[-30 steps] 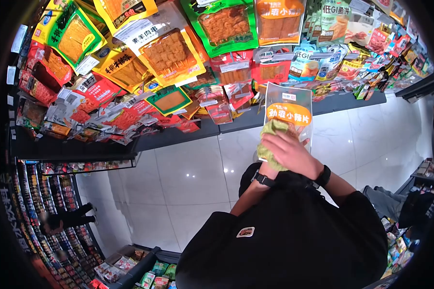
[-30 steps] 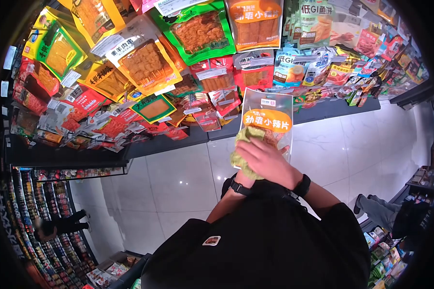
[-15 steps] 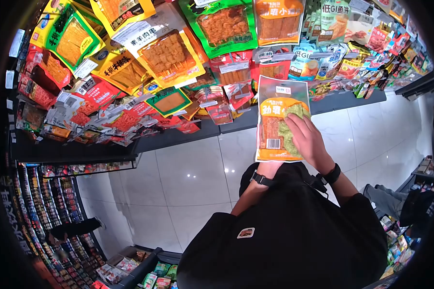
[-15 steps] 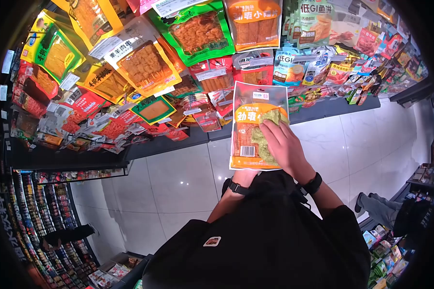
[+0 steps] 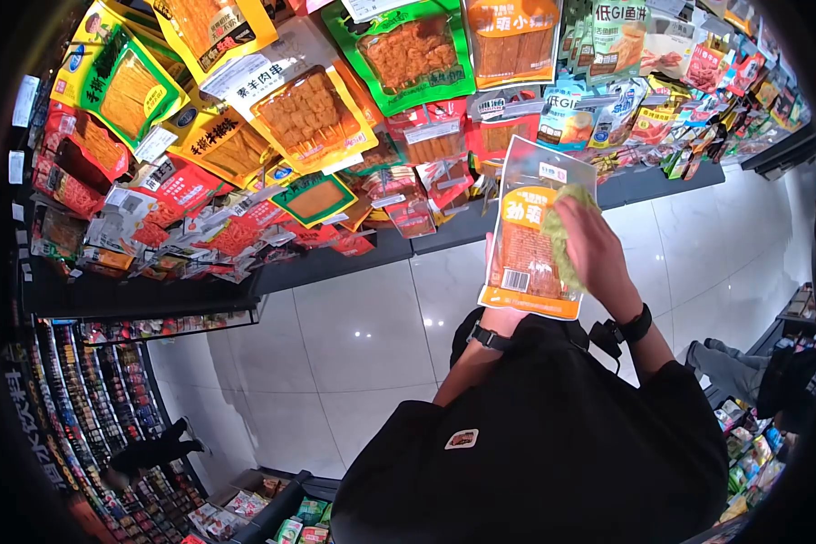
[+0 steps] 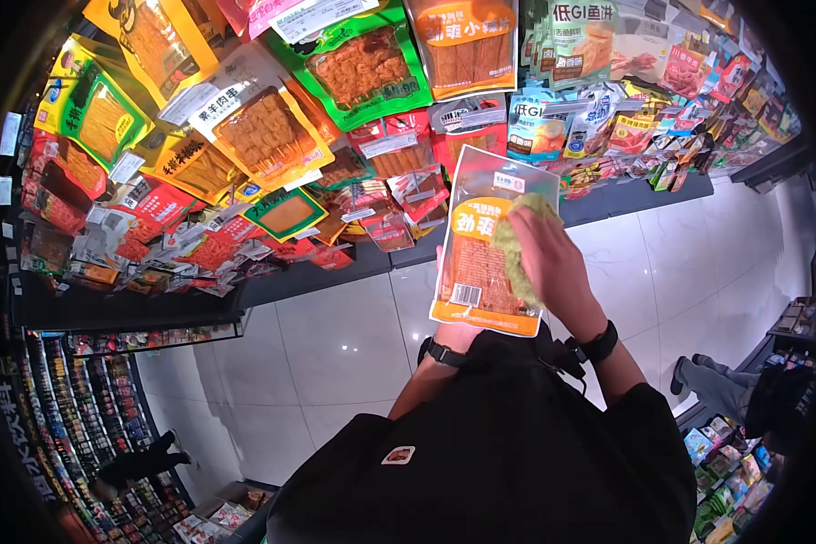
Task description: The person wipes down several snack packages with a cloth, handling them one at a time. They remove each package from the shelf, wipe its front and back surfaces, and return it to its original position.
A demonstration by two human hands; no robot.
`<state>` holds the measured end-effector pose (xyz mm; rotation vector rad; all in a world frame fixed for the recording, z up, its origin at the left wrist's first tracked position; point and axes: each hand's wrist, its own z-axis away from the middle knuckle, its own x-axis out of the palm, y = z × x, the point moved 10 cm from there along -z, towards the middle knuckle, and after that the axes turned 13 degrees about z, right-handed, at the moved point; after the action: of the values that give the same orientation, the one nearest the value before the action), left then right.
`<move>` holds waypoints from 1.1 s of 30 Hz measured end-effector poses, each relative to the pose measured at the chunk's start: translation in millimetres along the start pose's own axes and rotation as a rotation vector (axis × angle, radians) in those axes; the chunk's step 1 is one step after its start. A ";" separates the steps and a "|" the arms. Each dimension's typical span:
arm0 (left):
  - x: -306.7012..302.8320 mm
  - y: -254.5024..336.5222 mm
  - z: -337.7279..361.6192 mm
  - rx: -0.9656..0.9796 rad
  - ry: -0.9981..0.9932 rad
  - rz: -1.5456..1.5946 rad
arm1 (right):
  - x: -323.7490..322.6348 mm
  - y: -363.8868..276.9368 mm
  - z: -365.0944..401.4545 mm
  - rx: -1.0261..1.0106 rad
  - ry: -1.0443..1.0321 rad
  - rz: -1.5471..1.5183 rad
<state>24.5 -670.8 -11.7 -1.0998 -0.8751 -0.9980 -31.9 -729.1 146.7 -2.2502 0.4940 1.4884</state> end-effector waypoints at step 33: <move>-35.5 8.1 -4.0 0.020 -0.133 -0.029 | 17.2 -43.5 -12.0 -0.118 -0.025 -0.115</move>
<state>21.2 -666.4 -47.9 -1.1497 -1.0090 -0.9460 5.4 -699.1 140.7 -2.3037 0.2705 1.5207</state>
